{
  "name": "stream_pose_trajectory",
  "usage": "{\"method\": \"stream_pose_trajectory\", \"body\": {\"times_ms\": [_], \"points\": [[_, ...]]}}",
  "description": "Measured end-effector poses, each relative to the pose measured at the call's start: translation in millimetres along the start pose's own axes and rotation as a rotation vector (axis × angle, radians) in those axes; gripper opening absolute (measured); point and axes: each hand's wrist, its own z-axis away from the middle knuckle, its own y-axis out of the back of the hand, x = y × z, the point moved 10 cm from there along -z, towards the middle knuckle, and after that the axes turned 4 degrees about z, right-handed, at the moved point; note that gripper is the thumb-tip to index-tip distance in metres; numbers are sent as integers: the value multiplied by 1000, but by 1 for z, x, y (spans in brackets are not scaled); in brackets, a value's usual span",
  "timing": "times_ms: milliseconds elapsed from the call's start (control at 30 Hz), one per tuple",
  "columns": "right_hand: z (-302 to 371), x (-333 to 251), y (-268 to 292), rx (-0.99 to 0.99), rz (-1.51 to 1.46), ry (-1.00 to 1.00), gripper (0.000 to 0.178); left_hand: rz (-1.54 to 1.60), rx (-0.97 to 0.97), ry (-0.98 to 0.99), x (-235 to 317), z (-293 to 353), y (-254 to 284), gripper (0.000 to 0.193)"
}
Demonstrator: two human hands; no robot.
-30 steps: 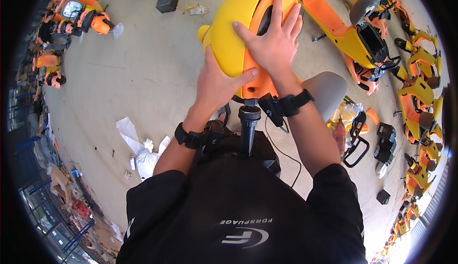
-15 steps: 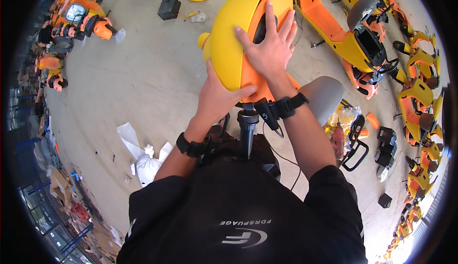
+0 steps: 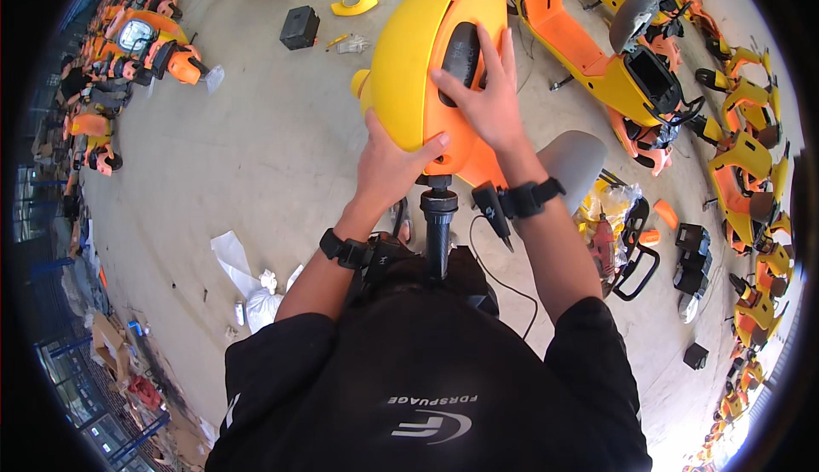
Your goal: The person attaches the front plastic handlebar cover to a yellow electric scooter, using an electric screwdriver to fasten the screws from the underside and front of the panel.
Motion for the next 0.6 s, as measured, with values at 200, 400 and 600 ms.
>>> {"method": "stream_pose_trajectory", "body": {"times_ms": [200, 400, 600], "points": [[33, -15, -9, 1, 1, -324, 128, 20, 31, -86, 6, -2, 3, 102], [36, -13, -12, 20, 181, -445, 126, 384, -187, -264, -8, -11, 3, 102], [40, -19, -17, 51, 201, -444, 121, -165, 63, -151, 31, -102, 54, 93]]}}
